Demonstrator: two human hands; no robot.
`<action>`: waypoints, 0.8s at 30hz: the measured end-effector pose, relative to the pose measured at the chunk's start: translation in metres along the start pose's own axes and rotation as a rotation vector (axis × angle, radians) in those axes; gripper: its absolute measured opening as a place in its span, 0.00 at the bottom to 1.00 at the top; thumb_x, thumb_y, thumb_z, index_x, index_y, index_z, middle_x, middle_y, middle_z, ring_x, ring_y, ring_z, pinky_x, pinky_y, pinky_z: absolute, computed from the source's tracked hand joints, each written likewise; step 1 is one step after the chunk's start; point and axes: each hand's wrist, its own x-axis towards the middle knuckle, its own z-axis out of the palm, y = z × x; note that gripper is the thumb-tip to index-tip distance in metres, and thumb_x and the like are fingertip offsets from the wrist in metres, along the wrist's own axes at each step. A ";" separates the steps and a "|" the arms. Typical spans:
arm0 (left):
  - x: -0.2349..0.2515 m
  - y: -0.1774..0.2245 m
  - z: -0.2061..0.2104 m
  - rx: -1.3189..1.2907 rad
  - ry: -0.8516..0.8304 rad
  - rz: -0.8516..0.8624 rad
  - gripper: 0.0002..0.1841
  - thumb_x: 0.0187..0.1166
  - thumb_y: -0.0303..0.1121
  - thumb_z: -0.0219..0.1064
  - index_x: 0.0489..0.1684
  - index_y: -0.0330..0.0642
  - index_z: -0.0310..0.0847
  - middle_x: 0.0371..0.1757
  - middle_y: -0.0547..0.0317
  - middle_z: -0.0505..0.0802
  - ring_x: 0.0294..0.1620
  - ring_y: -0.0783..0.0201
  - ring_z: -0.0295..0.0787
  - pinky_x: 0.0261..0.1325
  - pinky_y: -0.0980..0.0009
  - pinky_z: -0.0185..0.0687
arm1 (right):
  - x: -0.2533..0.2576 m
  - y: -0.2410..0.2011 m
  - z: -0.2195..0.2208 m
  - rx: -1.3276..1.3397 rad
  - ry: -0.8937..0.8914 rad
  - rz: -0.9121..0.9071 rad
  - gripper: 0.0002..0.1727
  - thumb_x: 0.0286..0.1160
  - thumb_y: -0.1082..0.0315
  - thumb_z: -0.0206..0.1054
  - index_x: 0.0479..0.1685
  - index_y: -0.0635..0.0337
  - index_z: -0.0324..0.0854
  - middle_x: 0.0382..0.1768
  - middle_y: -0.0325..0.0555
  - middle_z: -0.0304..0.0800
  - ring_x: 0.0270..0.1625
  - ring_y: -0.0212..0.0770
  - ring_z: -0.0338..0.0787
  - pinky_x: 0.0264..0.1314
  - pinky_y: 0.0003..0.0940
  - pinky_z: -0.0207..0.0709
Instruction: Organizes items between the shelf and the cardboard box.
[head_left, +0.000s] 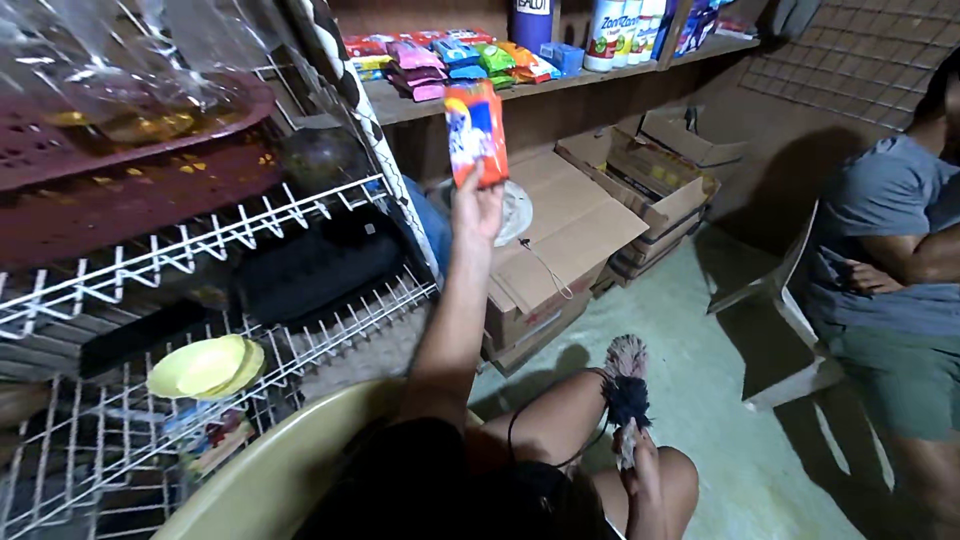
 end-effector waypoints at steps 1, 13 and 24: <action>0.010 0.013 0.012 -0.039 0.001 0.028 0.15 0.91 0.27 0.51 0.73 0.40 0.62 0.59 0.53 0.83 0.57 0.64 0.85 0.65 0.70 0.82 | 0.000 0.000 0.001 -0.002 -0.004 0.003 0.13 0.94 0.65 0.46 0.50 0.60 0.75 0.19 0.36 0.82 0.18 0.27 0.82 0.21 0.23 0.80; 0.075 0.068 0.048 -0.149 0.165 0.255 0.23 0.88 0.25 0.57 0.80 0.37 0.58 0.71 0.43 0.77 0.69 0.54 0.80 0.70 0.63 0.80 | -0.003 -0.003 0.004 -0.010 0.009 0.011 0.11 0.93 0.65 0.49 0.50 0.60 0.75 0.19 0.37 0.82 0.17 0.28 0.81 0.20 0.24 0.79; 0.089 0.055 0.040 -0.034 0.189 0.510 0.24 0.91 0.22 0.50 0.84 0.34 0.51 0.74 0.42 0.74 0.71 0.57 0.77 0.73 0.65 0.76 | -0.006 -0.004 0.006 -0.050 0.000 -0.011 0.13 0.94 0.64 0.46 0.48 0.59 0.75 0.17 0.35 0.80 0.16 0.26 0.79 0.19 0.22 0.77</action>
